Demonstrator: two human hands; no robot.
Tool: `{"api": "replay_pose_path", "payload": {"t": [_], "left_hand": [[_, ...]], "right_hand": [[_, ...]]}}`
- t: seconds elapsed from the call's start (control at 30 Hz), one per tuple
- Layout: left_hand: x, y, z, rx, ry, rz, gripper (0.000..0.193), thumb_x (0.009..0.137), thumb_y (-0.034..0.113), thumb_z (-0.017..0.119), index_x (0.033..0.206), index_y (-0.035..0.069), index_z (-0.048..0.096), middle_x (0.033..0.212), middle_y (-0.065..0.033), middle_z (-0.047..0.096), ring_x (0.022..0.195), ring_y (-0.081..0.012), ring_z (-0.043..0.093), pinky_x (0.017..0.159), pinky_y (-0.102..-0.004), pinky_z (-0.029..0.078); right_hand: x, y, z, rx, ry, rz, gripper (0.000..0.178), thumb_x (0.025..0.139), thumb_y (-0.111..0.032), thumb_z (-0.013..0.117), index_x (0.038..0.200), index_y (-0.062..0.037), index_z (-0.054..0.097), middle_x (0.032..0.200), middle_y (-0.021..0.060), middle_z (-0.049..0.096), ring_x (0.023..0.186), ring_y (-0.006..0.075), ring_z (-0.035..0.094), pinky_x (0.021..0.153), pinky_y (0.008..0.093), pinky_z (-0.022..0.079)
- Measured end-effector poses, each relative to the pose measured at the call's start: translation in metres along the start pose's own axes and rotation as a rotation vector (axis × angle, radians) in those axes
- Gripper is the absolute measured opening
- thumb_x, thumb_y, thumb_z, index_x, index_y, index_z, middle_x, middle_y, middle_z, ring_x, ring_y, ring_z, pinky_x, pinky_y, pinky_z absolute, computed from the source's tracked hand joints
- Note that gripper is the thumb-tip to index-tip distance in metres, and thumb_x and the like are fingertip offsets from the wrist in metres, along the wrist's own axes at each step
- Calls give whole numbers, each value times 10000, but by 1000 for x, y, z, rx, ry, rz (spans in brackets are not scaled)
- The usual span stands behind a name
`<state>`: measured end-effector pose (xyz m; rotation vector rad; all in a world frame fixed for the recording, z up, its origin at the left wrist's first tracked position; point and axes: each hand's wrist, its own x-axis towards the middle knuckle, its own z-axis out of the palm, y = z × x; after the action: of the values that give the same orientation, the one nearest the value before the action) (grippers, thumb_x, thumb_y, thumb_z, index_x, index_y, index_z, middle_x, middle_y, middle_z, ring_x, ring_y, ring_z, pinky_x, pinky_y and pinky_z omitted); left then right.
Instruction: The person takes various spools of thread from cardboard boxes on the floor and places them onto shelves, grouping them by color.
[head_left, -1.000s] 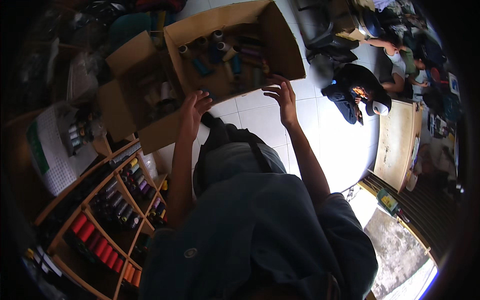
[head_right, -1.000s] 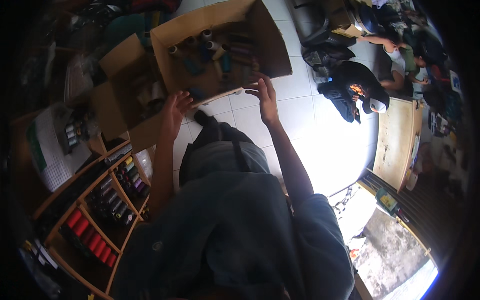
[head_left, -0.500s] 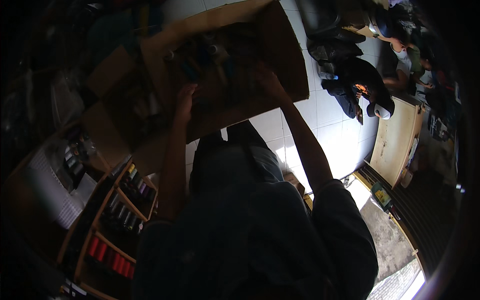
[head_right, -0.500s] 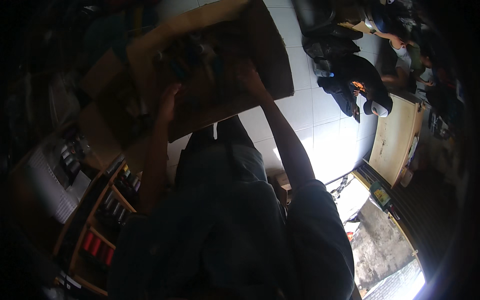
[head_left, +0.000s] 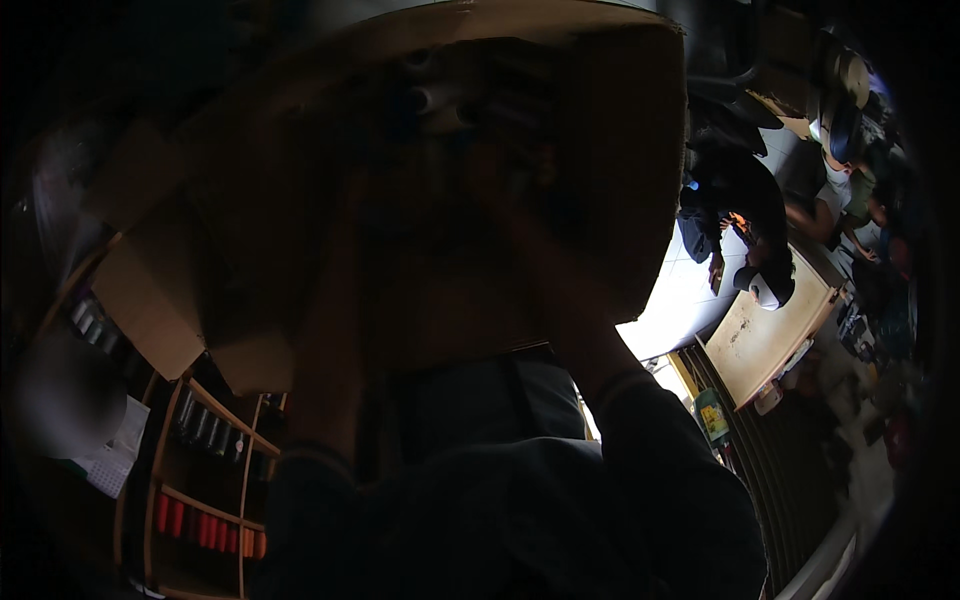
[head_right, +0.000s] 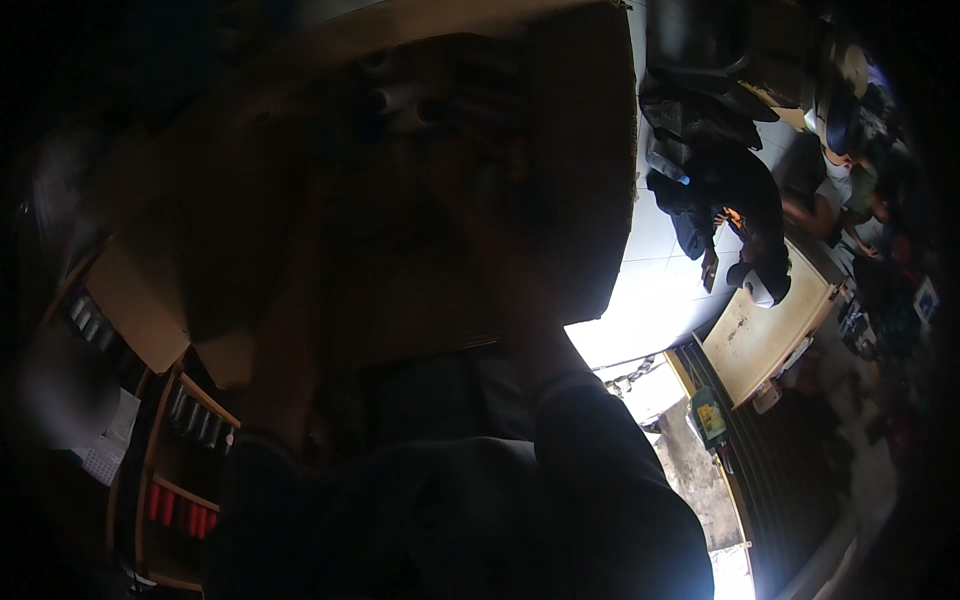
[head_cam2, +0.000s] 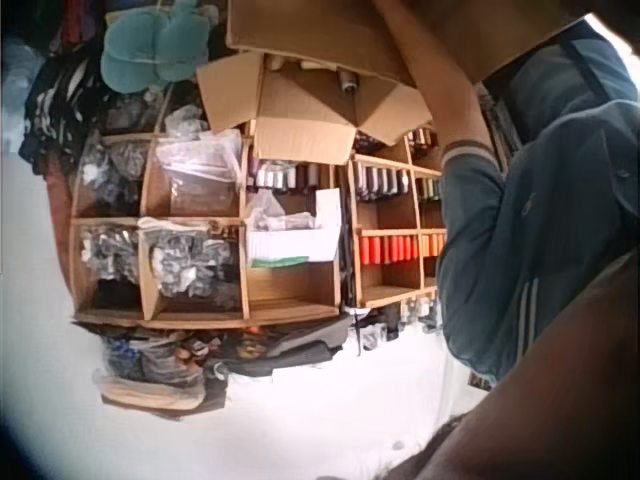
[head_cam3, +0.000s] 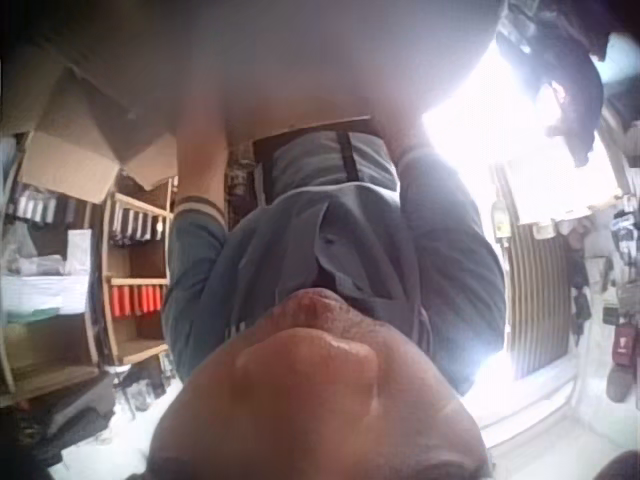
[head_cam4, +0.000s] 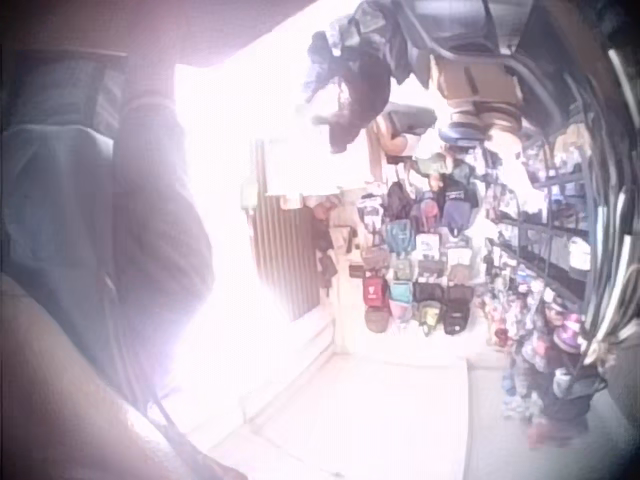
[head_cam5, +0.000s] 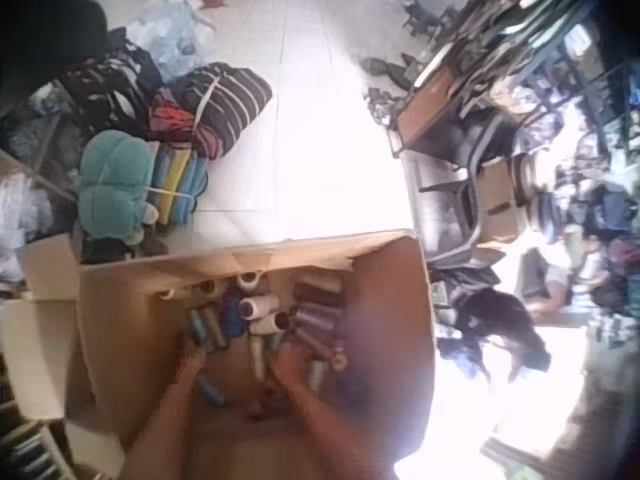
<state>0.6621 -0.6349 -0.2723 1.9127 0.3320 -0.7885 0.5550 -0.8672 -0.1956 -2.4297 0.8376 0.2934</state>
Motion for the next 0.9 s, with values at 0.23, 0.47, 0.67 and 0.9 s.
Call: {"api": "replay_pose_path", "payload": {"t": [0.23, 0.47, 0.67, 0.9], "left_hand": [[5, 5, 7, 33, 56, 34, 584, 838, 261, 592, 1330, 45, 363, 1247, -154, 483, 1107, -280, 491, 914, -383, 423], [-21, -28, 11, 213, -33, -80, 548, 817, 275, 597, 1281, 34, 432, 1235, -167, 503, 1116, -298, 496, 935, -386, 413], [-51, -66, 4, 330, -93, -205, 524, 799, 286, 600, 1240, 25, 491, 1224, -179, 521, 1124, -313, 501, 953, -388, 405], [-88, -26, -2, 146, -256, 81, 683, 751, 243, 639, 1344, 33, 374, 1250, -107, 487, 1117, -202, 475, 934, -354, 415]], "right_hand": [[8, 20, 17, 331, -150, 88, 815, 648, -417, 729, 1263, 13, 413, 1229, 236, 486, 1162, 368, 470, 973, 429, 391], [3, 40, -11, 505, -195, 214, 672, 718, -353, 709, 1244, -27, 446, 1161, 136, 539, 1083, 249, 528, 927, 358, 439], [41, 42, -40, 778, -301, 208, 642, 717, -246, 713, 1270, -58, 446, 1202, 139, 517, 1126, 268, 496, 947, 355, 417], [92, 7, -103, 197, -534, -273, 562, 729, -231, 713, 1206, -18, 506, 1078, 156, 598, 1001, 251, 577, 868, 361, 468]]}}
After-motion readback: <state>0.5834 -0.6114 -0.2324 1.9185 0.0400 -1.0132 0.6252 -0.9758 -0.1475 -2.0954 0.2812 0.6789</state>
